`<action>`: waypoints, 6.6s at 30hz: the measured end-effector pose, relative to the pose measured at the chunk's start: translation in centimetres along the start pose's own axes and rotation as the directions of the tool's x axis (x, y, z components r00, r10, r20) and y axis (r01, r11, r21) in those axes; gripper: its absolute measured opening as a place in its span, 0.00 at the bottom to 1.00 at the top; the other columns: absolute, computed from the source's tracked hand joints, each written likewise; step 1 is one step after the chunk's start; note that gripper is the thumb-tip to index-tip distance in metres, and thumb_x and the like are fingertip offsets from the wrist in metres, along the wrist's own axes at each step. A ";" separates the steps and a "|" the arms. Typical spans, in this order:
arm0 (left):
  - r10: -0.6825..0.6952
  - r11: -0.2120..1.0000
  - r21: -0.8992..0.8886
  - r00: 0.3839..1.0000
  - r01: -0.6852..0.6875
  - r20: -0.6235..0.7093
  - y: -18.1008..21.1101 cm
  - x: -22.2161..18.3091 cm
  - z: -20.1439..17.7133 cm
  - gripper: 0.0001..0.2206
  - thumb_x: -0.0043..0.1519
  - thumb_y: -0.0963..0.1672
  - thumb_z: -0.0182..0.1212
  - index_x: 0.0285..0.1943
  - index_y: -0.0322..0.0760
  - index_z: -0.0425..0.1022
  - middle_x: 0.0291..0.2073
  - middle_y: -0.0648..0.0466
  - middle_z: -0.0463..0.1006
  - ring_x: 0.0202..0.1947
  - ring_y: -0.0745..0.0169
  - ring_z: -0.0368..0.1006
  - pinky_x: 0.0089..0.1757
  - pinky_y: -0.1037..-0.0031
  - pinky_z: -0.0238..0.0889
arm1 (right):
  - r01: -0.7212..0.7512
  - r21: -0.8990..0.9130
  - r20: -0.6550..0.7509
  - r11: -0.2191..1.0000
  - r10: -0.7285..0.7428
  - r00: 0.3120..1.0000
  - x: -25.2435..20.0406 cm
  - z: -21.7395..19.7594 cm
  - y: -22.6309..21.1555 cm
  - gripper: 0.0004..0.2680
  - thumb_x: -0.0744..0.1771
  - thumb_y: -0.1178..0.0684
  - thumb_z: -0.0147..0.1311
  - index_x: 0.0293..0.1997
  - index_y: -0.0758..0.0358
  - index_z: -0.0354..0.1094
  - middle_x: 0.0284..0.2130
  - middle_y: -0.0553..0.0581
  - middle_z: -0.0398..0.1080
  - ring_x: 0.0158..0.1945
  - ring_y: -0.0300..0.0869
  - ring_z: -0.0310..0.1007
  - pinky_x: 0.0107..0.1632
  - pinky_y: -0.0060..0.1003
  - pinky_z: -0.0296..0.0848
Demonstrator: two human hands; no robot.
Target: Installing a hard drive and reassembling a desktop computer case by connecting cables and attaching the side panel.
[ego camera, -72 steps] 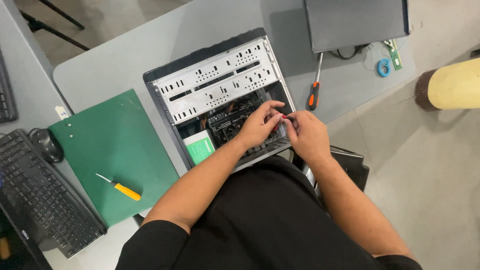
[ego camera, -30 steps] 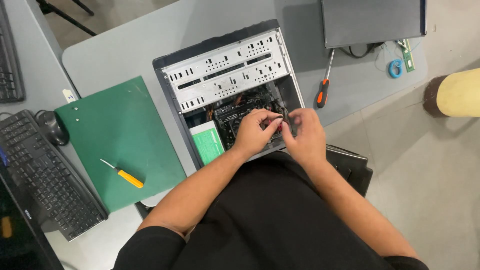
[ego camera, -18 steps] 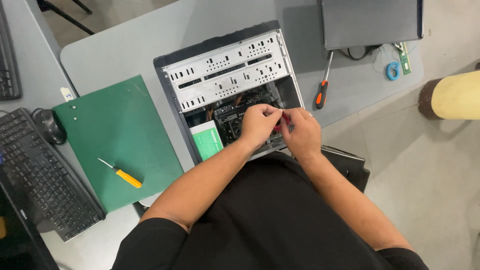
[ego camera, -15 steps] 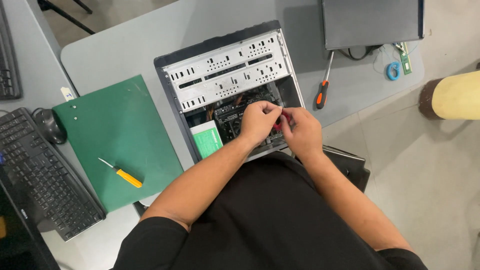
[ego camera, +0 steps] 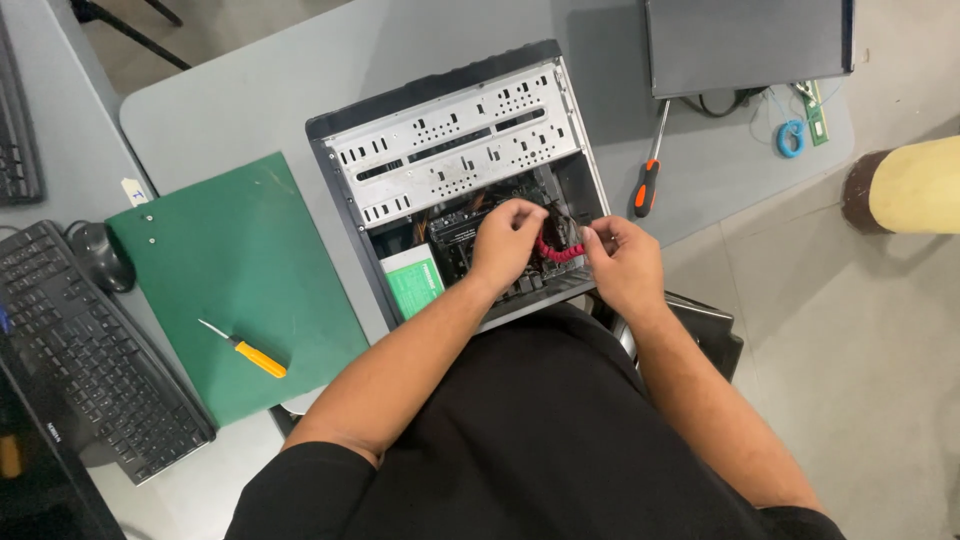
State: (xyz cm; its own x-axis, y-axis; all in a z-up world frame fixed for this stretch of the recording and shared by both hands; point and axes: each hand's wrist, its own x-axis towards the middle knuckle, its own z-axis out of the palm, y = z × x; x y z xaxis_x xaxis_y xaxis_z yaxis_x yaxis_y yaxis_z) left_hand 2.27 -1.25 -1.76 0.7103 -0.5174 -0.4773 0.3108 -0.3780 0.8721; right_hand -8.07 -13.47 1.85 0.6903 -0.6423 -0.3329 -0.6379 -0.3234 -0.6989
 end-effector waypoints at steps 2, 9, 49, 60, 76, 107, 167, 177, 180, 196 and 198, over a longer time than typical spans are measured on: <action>-0.055 0.998 0.032 0.998 0.056 -0.024 -1.2 0.3 -0.1 0.09 0.56 0.46 0.51 0.40 0.44 0.75 0.27 0.55 0.77 0.33 0.60 0.73 0.38 0.71 0.64 | 0.014 -0.043 -0.008 0.999 -0.015 1.000 0.0 -0.3 0.1 0.04 0.65 0.53 0.50 0.34 0.59 0.69 0.17 0.54 0.68 0.21 0.38 0.69 0.25 0.30 0.65; -0.123 0.986 0.110 0.992 0.123 -0.011 -4.3 2.7 1.7 0.13 0.56 0.48 0.53 0.44 0.41 0.75 0.26 0.58 0.77 0.26 0.69 0.74 0.32 0.78 0.67 | 0.052 -0.148 0.002 0.988 -0.052 0.999 -0.1 0.0 0.1 0.05 0.63 0.52 0.52 0.33 0.60 0.69 0.22 0.54 0.70 0.24 0.40 0.69 0.28 0.33 0.66; -0.080 0.980 -0.176 0.993 0.094 0.085 -3.2 -0.2 1.8 0.11 0.58 0.45 0.52 0.39 0.32 0.73 0.23 0.49 0.76 0.16 0.63 0.72 0.22 0.79 0.66 | 0.316 -0.295 0.064 0.902 -0.311 0.948 3.3 1.2 -0.8 0.04 0.65 0.51 0.47 0.36 0.57 0.64 0.27 0.57 0.67 0.35 0.51 0.70 0.36 0.44 0.70; 0.242 0.946 -0.224 0.970 -0.234 0.011 0.9 -7.6 -4.3 0.07 0.60 0.42 0.51 0.44 0.35 0.72 0.24 0.52 0.77 0.21 0.72 0.68 0.25 0.82 0.68 | -0.040 0.368 0.315 0.929 -0.085 0.945 -1.2 0.7 -3.1 0.12 0.65 0.56 0.45 0.53 0.67 0.58 0.41 0.64 0.67 0.39 0.43 0.70 0.39 0.32 0.73; 0.262 0.905 -0.337 0.964 -0.260 -0.040 -0.8 -8.9 -5.2 0.09 0.62 0.42 0.47 0.45 0.33 0.72 0.24 0.50 0.76 0.21 0.71 0.68 0.25 0.83 0.67 | -0.224 0.678 0.279 0.700 0.037 0.960 -1.2 2.5 -0.5 0.06 0.63 0.59 0.52 0.40 0.71 0.67 0.22 0.56 0.66 0.22 0.36 0.69 0.26 0.25 0.70; 0.795 0.605 0.168 0.581 -0.778 -0.175 6.3 -10.4 -2.8 0.05 0.51 0.41 0.64 0.34 0.38 0.78 0.21 0.58 0.74 0.22 0.67 0.68 0.26 0.80 0.65 | 0.002 0.967 0.125 0.254 -0.483 0.867 -5.4 1.5 -3.1 0.03 0.64 0.63 0.45 0.36 0.74 0.57 0.26 0.60 0.61 0.30 0.38 0.62 0.34 0.27 0.65; 0.541 0.369 0.730 0.771 -0.576 0.336 -5.9 -5.6 -5.5 0.15 0.57 0.51 0.43 0.31 0.43 0.73 0.23 0.53 0.73 0.32 0.57 0.71 0.45 0.67 0.53 | -0.185 -0.593 -0.079 0.784 0.172 0.982 7.7 9.6 -1.8 0.06 0.59 0.66 0.48 0.33 0.77 0.69 0.27 0.71 0.70 0.37 0.57 0.72 0.36 0.44 0.74; 0.474 0.374 0.737 0.799 -0.563 0.370 -5.4 -5.6 -5.5 0.16 0.56 0.52 0.41 0.30 0.44 0.74 0.24 0.54 0.74 0.31 0.56 0.71 0.46 0.67 0.51 | -0.293 -0.528 -0.148 0.797 0.253 0.956 8.9 9.5 -1.8 0.07 0.62 0.62 0.45 0.36 0.75 0.68 0.31 0.71 0.70 0.39 0.55 0.71 0.38 0.44 0.73; 0.474 0.383 0.731 0.799 -0.565 0.369 -5.6 -5.4 -5.5 0.16 0.57 0.52 0.41 0.31 0.44 0.74 0.24 0.53 0.74 0.31 0.56 0.71 0.45 0.66 0.51 | -0.332 -0.518 -0.161 0.789 0.291 0.943 9.9 10.2 -0.6 0.07 0.62 0.63 0.45 0.36 0.78 0.67 0.31 0.73 0.70 0.39 0.56 0.71 0.37 0.46 0.73; 0.477 0.383 0.728 0.797 -0.569 0.372 -4.9 -5.4 -5.7 0.17 0.57 0.51 0.41 0.30 0.42 0.74 0.24 0.51 0.75 0.31 0.55 0.71 0.45 0.66 0.51 | -0.380 -0.500 -0.117 0.778 0.374 0.920 9.7 10.2 1.0 0.07 0.62 0.64 0.43 0.39 0.74 0.68 0.31 0.67 0.71 0.39 0.55 0.71 0.35 0.50 0.73; 0.489 0.380 0.740 0.799 -0.555 0.349 -5.0 -5.1 -5.6 0.17 0.57 0.52 0.41 0.31 0.42 0.74 0.25 0.51 0.75 0.31 0.55 0.71 0.45 0.66 0.51 | -0.098 -0.561 0.037 0.822 0.142 0.989 9.1 9.2 2.5 0.11 0.62 0.55 0.49 0.45 0.72 0.62 0.36 0.69 0.68 0.46 0.58 0.68 0.48 0.50 0.68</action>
State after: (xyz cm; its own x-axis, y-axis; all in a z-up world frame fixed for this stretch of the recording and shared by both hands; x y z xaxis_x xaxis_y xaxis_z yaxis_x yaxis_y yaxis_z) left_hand 0.58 7.57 -3.09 0.4997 -0.8662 0.0076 -0.7433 -0.4243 0.5171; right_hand -0.21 -13.70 -8.76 0.6044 -0.6560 -0.4520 -0.7832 -0.5931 -0.1866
